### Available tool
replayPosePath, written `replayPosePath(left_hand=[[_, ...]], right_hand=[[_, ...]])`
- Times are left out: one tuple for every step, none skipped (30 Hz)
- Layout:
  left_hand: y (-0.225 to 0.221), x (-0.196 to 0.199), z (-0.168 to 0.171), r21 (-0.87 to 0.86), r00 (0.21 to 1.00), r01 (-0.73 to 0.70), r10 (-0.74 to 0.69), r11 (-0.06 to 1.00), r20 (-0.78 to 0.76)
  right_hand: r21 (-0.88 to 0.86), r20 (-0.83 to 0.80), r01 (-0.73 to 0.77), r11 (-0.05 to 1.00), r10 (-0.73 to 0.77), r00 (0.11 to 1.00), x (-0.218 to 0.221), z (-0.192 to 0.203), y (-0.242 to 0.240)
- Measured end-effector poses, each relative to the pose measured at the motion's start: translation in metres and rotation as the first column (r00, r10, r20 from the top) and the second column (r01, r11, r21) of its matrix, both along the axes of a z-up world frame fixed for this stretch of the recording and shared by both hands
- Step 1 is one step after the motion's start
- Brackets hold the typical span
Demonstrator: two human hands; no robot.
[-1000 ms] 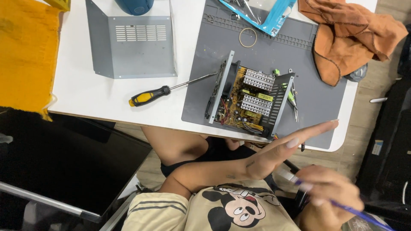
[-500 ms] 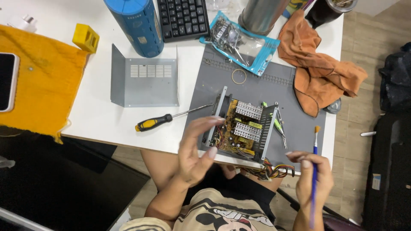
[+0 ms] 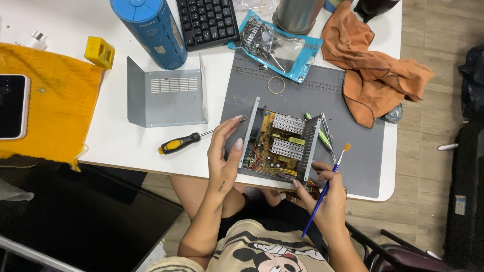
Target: Cleaning the internal components of a computer power supply unit using a small brush to remove dust.
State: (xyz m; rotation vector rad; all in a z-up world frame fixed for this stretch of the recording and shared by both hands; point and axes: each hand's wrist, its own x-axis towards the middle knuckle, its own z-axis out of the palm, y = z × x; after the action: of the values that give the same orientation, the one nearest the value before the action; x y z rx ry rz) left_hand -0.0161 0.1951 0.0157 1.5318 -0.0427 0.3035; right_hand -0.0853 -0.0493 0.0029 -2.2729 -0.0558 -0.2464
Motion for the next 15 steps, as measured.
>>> replayPosePath(left_hand=[[-0.002, 0.0, 0.001, 0.004, 1.0, 0.003, -0.003, 1.0, 0.002], [-0.003, -0.001, 0.001, 0.008, 1.0, 0.009, -0.009, 1.0, -0.007], [-0.004, -0.002, 0.001, 0.012, 1.0, 0.016, -0.016, 1.0, -0.016], [-0.005, -0.003, 0.001, 0.016, 1.0, 0.016, -0.016, 1.0, -0.014], [-0.006, -0.004, 0.0, 0.011, 1.0, 0.017, -0.017, 1.0, -0.012], [-0.006, -0.006, 0.0, 0.007, 1.0, 0.017, -0.017, 1.0, -0.014], [-0.006, -0.006, -0.001, 0.011, 1.0, 0.016, -0.016, 1.0, -0.016], [-0.005, -0.007, -0.001, 0.008, 1.0, 0.015, -0.014, 1.0, -0.011], [-0.005, -0.008, -0.002, 0.006, 1.0, 0.013, -0.013, 1.0, -0.007], [-0.004, -0.008, -0.002, 0.009, 1.0, 0.013, -0.013, 1.0, -0.011], [-0.002, -0.008, -0.001, 0.026, 1.0, 0.014, -0.015, 1.0, 0.008], [-0.002, -0.008, -0.001, 0.042, 0.999, 0.02, -0.021, 0.999, 0.026], [0.0, -0.009, -0.001, 0.043, 0.999, 0.024, -0.025, 0.999, 0.021], [0.001, -0.009, -0.001, 0.085, 0.997, 0.058, -0.062, 0.995, 0.051], [0.003, -0.009, -0.001, 0.127, 0.992, 0.091, -0.101, 0.988, 0.08]], right_hand=[[0.004, 0.002, 0.003, 1.0, -0.003, 1.0, 0.001, 0.0, 0.0], [0.009, -0.013, 0.016, 1.0, -0.015, 1.0, 0.0, 0.0, 0.0], [0.014, -0.028, 0.028, 0.999, -0.028, 0.999, 0.0, 0.0, 0.001], [0.018, -0.026, 0.029, 0.999, -0.028, 0.999, 0.0, 0.001, 0.001], [0.041, -0.02, 0.032, 0.999, -0.031, 0.999, 0.0, 0.002, 0.001], [0.063, -0.019, 0.034, 0.997, -0.033, 0.999, -0.002, 0.004, 0.002], [0.067, -0.021, 0.034, 0.997, -0.033, 0.999, -0.002, 0.001, -0.001], [0.086, -0.011, 0.04, 0.996, -0.039, 0.999, -0.003, -0.002, -0.003], [0.105, -0.001, 0.046, 0.993, -0.047, 0.999, -0.004, -0.004, -0.005], [0.108, -0.004, 0.047, 0.993, -0.046, 0.999, -0.003, -0.003, -0.008], [0.145, -0.006, 0.041, 0.989, -0.041, 0.999, -0.001, -0.002, -0.011], [0.18, -0.008, 0.04, 0.983, -0.039, 0.999, -0.001, -0.001, -0.014], [0.182, -0.013, 0.044, 0.982, -0.043, 0.999, 0.001, 0.0, -0.018], [0.233, -0.064, 0.068, 0.97, -0.055, 0.996, 0.002, 0.002, -0.023], [0.282, -0.116, 0.095, 0.955, -0.064, 0.991, 0.003, 0.003, -0.028]])
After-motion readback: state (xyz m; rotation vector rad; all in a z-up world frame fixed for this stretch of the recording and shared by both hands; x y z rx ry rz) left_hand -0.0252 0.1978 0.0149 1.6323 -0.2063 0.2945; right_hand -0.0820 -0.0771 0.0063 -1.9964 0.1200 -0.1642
